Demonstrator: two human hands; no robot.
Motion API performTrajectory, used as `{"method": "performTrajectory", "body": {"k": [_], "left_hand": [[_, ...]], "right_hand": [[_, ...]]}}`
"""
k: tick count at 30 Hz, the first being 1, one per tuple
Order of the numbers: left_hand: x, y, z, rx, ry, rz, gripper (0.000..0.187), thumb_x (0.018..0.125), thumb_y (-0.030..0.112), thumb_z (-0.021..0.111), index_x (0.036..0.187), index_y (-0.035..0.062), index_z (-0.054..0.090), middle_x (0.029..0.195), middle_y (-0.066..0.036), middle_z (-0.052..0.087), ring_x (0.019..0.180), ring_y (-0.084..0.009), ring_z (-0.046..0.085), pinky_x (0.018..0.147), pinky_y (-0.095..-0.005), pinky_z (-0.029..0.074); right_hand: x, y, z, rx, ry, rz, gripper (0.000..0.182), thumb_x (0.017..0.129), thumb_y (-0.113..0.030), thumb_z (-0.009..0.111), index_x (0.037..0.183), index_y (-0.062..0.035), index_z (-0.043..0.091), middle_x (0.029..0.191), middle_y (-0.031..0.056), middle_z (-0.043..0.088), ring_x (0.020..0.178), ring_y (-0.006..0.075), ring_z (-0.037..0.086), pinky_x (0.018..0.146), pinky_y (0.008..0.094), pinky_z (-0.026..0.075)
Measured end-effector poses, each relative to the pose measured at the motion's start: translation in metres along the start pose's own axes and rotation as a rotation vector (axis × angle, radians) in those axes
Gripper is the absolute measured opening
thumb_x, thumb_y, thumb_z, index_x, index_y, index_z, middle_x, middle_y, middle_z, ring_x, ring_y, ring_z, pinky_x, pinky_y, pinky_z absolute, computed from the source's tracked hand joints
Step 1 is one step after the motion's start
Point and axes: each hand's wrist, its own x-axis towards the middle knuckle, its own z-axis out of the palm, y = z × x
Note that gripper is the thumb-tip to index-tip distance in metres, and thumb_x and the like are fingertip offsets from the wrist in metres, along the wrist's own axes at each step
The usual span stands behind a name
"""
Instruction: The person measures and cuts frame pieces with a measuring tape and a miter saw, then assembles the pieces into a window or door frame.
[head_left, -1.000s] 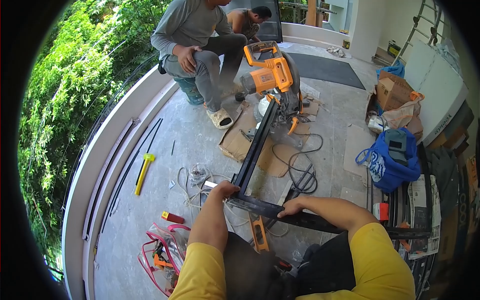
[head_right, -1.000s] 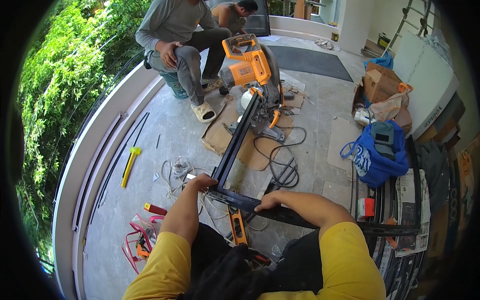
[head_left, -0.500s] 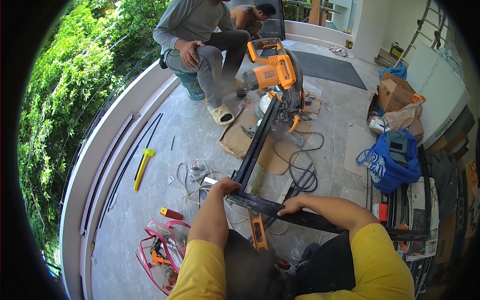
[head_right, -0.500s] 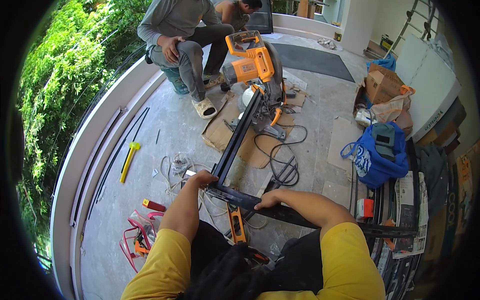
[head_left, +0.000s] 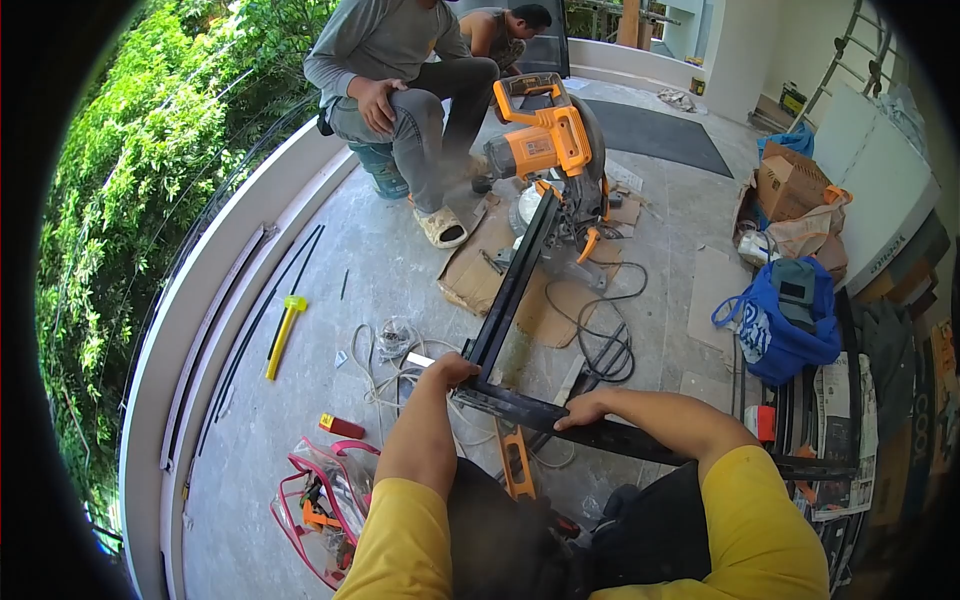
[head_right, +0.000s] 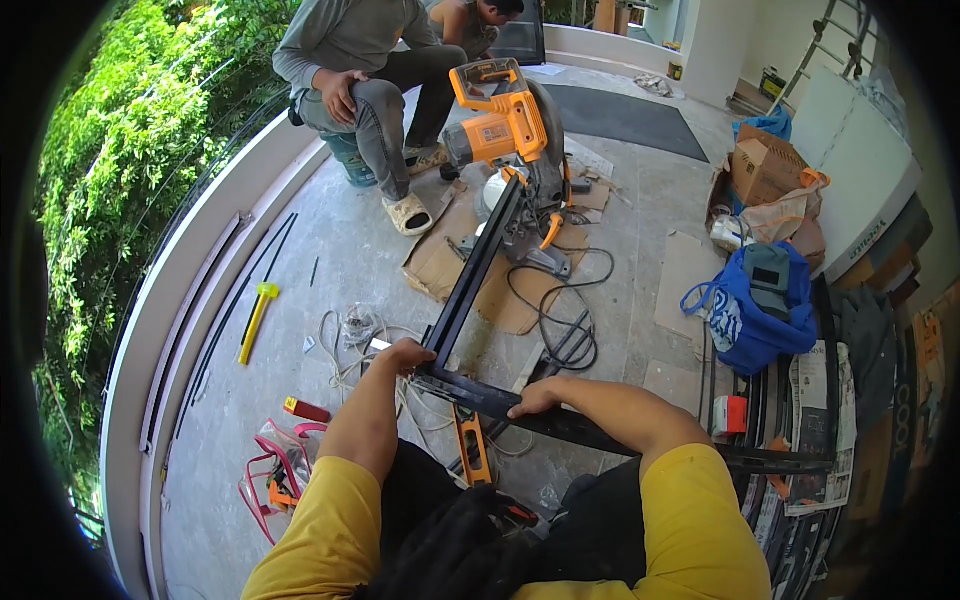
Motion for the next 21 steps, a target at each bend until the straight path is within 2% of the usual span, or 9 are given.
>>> {"method": "performTrajectory", "body": {"k": [4,12,21], "left_hand": [[-0.001,0.0,0.0,-0.017,0.008,0.005,0.05,0.079,0.042,0.067,0.097,-0.0037,0.063,0.08,-0.014,0.061,0.064,-0.0231,0.06,0.057,-0.0341,0.051],[0.006,-0.002,0.001,-0.017,-0.019,-0.007,0.056,0.079,0.042,0.067,0.107,-0.0056,0.06,0.092,-0.02,0.062,0.075,-0.0279,0.063,0.064,-0.0363,0.053],[0.002,-0.002,0.0,-0.045,-0.02,-0.008,0.056,0.078,0.042,0.068,0.108,-0.005,0.06,0.094,-0.019,0.062,0.075,-0.0271,0.062,0.064,-0.0365,0.053]], "right_hand": [[-0.005,-0.003,-0.001,0.004,-0.004,0.001,0.075,0.085,-0.06,0.047,0.122,0.0047,0.053,0.121,0.022,0.056,0.113,0.0336,0.053,0.094,0.0407,0.039],[0.006,0.004,0.001,-0.015,-0.009,-0.026,0.073,0.085,-0.059,0.047,0.122,0.0049,0.052,0.122,0.0219,0.056,0.113,0.0333,0.053,0.094,0.0401,0.039],[0.001,0.001,0.001,0.034,-0.007,-0.017,0.072,0.085,-0.058,0.048,0.121,0.0041,0.053,0.12,0.0211,0.057,0.112,0.0327,0.053,0.093,0.0403,0.039]]}}
